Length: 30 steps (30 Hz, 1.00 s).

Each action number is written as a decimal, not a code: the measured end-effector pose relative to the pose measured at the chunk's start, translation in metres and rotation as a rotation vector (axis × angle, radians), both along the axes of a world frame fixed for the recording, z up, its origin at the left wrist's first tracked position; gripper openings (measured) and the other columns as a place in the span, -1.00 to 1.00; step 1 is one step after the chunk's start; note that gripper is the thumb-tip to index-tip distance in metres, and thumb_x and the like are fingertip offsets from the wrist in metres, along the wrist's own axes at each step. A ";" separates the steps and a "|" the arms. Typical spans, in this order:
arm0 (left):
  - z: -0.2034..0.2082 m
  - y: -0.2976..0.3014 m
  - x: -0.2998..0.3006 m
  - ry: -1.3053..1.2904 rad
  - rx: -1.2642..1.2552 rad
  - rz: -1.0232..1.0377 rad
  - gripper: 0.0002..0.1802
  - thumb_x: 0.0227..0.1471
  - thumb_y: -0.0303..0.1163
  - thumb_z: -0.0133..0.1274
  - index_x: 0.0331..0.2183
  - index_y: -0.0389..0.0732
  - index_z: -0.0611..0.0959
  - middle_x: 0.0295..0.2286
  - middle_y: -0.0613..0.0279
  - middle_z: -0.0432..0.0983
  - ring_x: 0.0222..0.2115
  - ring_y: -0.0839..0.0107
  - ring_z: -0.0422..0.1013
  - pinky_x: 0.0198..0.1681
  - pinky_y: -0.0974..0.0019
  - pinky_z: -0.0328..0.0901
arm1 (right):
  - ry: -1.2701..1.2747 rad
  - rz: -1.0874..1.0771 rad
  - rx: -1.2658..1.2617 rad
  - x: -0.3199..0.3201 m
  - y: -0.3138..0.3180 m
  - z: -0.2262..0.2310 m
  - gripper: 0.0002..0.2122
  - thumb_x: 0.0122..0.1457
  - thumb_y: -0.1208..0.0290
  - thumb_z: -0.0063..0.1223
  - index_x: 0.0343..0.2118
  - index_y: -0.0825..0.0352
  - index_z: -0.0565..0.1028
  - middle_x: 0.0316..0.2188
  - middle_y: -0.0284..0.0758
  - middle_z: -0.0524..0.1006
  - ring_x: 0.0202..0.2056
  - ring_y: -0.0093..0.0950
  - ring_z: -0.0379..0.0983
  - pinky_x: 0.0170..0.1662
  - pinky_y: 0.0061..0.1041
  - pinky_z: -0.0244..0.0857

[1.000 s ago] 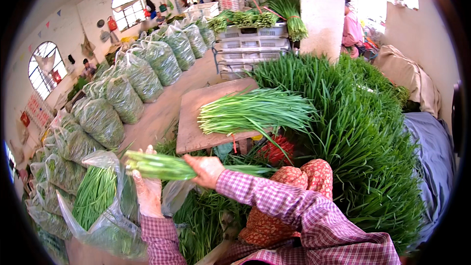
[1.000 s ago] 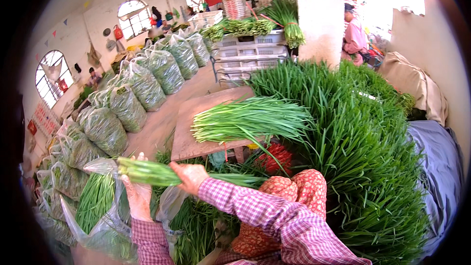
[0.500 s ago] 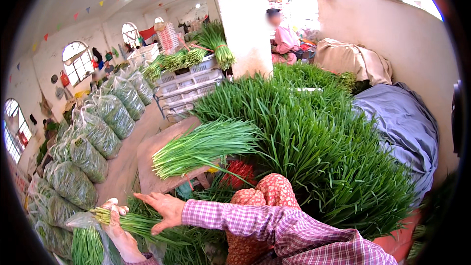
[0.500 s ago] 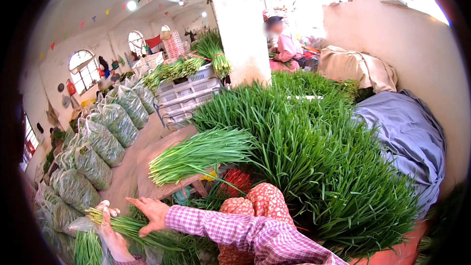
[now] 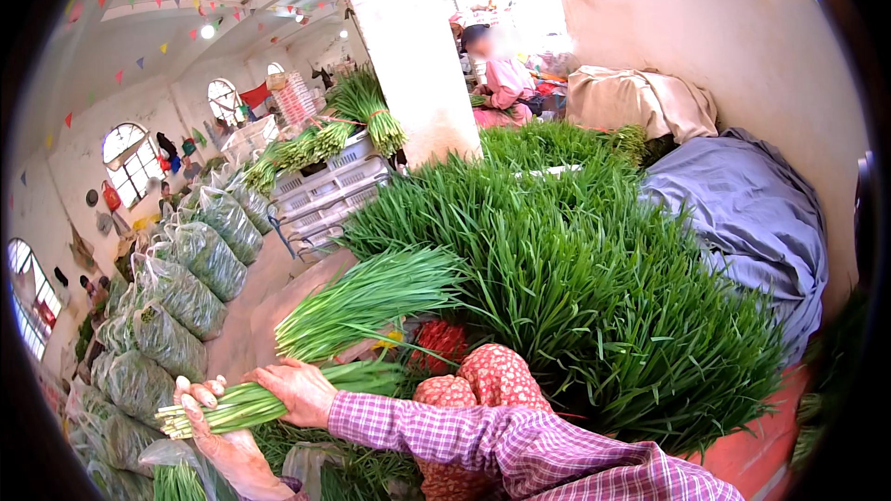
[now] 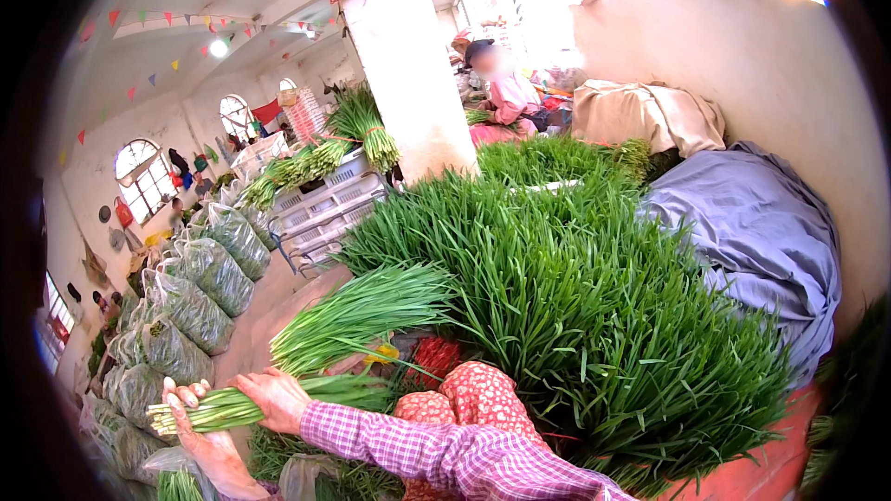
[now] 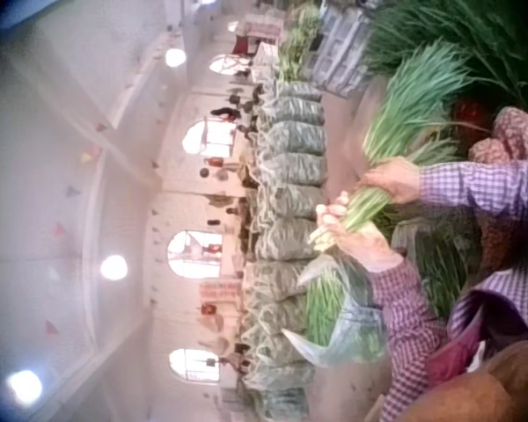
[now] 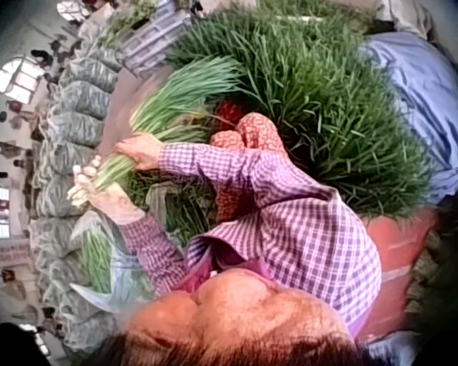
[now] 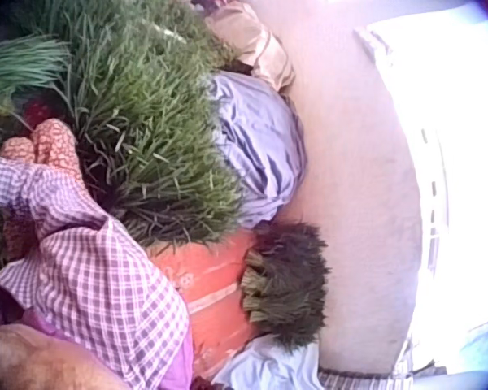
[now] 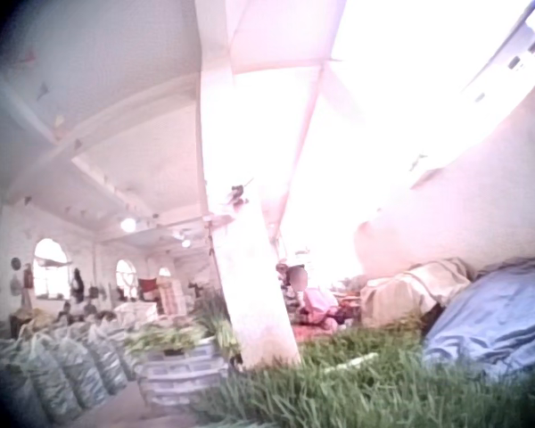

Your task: The person cleans and sorts leeks by hand, ties them into bundles with red plastic strings, and places the finished bundles into large clear plastic bags.

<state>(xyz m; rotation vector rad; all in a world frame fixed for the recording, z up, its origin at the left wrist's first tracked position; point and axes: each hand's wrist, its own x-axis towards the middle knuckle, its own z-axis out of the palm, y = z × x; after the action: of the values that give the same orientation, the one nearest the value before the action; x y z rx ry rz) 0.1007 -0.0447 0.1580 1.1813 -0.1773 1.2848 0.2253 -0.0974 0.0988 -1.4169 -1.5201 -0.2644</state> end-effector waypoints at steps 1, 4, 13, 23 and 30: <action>0.000 0.000 0.005 -0.032 0.002 -0.030 -0.55 0.13 -0.26 -0.06 -0.03 -0.33 0.31 -0.51 0.35 0.21 -0.35 0.43 0.21 -0.05 0.24 0.16 | -0.014 -0.007 -0.035 0.009 -0.004 0.002 -0.50 -0.16 0.34 0.19 -0.09 0.28 0.30 -0.40 -0.24 0.43 -0.35 -0.27 0.44 -0.28 -0.25 0.31; 0.005 0.008 0.017 -0.089 -0.015 -0.080 -0.42 0.14 -0.24 -0.07 0.10 -0.30 0.21 -0.46 0.34 0.29 -0.26 0.39 0.28 0.05 0.22 0.14 | -0.194 -0.135 0.106 0.034 -0.012 0.016 -0.59 -0.19 0.38 0.17 -0.23 0.32 0.32 -0.52 -0.24 0.40 -0.47 -0.26 0.44 -0.46 -0.27 0.31; -0.010 0.071 -0.024 0.116 0.120 -0.077 -0.36 0.20 -0.03 -0.35 0.21 -0.12 0.04 0.05 0.20 0.24 0.15 0.31 0.05 0.22 0.06 -0.23 | -0.458 -0.509 0.077 0.157 -0.083 0.046 -0.65 -0.17 0.56 0.04 -0.23 0.23 0.34 -0.49 -0.24 0.43 -0.44 -0.24 0.46 -0.42 -0.28 0.35; -0.213 0.138 -0.100 1.718 0.345 0.031 -0.49 -0.12 -0.38 0.22 -0.07 -0.31 0.52 -0.26 0.23 0.52 -0.29 0.50 0.40 -0.16 0.42 0.29 | -0.394 -0.647 -0.164 0.212 -0.103 0.027 -0.60 -0.17 0.48 0.08 -0.17 0.20 0.33 -0.44 -0.27 0.44 -0.36 -0.25 0.46 -0.31 -0.29 0.31; -0.180 0.114 -0.104 1.694 0.581 0.188 -0.64 -0.15 -0.15 0.17 -0.28 -0.12 0.66 -0.43 0.10 0.58 -0.37 0.24 0.51 -0.21 0.27 0.36 | -0.421 -0.624 -0.206 0.228 -0.047 0.006 -0.61 -0.19 0.51 0.06 -0.20 0.14 0.35 -0.47 -0.24 0.47 -0.43 -0.21 0.48 -0.40 -0.25 0.33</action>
<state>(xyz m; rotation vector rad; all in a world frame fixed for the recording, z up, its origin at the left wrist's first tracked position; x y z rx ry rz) -0.0034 0.0694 -0.0216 2.4289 0.8673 0.0024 0.4530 -0.1446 0.1051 -2.0806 -1.4122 -0.8486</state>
